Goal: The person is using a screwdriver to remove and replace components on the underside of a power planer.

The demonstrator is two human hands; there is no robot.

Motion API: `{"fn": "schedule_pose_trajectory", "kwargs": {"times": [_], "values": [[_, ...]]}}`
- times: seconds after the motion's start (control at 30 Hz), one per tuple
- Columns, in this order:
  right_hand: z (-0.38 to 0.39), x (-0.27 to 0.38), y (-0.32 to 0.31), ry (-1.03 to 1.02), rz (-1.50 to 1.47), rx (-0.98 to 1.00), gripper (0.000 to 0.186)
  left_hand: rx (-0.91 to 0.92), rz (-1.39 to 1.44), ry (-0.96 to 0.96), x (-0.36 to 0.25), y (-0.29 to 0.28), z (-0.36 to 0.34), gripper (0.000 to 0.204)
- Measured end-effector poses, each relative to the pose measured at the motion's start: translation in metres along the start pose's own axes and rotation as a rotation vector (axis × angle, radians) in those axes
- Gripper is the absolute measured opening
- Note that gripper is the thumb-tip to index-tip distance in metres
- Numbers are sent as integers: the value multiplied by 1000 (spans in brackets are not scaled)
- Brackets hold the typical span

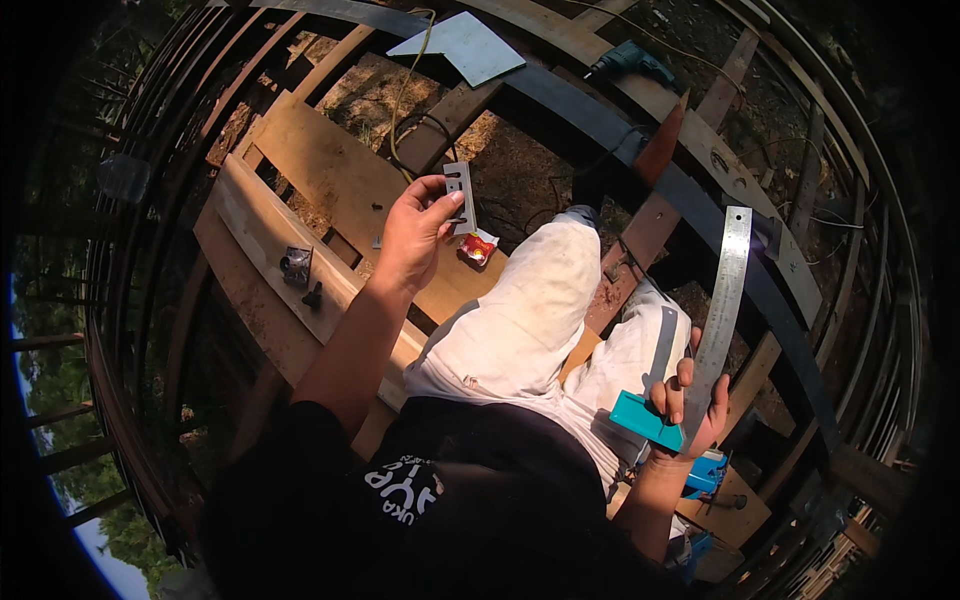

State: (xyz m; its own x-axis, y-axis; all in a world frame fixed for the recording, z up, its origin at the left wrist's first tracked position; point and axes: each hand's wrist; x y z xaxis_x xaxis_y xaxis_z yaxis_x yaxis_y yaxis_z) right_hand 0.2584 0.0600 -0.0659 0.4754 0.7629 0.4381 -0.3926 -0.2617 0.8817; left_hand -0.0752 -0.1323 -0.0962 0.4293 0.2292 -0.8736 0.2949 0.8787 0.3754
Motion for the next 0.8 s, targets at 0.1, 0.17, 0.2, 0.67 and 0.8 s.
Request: {"fn": "schedule_pose_trajectory", "kwargs": {"times": [0.1, 0.17, 0.2, 0.67, 0.8], "values": [[17, -29, -13, 12, 215, -111, 66, 265, -9, -141, 15, 39, 17, 25], [28, -34, -16, -44, 353, -203, 62, 344, 7, -169, 22, 75, 38, 26], [31, -33, -11, -55, 456, -215, 57, 350, 27, -204, 25, 87, 48, 26], [56, -31, 5, 55, 1091, -321, 14, 509, -205, -303, 69, 104, 116, 27], [44, -43, -8, 34, 1092, -294, 17, 548, -242, -301, 72, 102, 115, 24]]}}
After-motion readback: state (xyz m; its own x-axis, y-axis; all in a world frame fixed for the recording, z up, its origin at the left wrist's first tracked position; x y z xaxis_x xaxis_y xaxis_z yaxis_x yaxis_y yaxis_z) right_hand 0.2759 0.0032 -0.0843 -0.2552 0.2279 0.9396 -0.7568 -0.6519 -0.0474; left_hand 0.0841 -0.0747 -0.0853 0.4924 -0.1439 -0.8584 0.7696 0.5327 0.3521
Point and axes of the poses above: each hand's wrist, its own z-axis away from the middle knuckle, its own y-axis out of the palm, x = y × z, and after that the axes turned 1 degree about x, right-handed
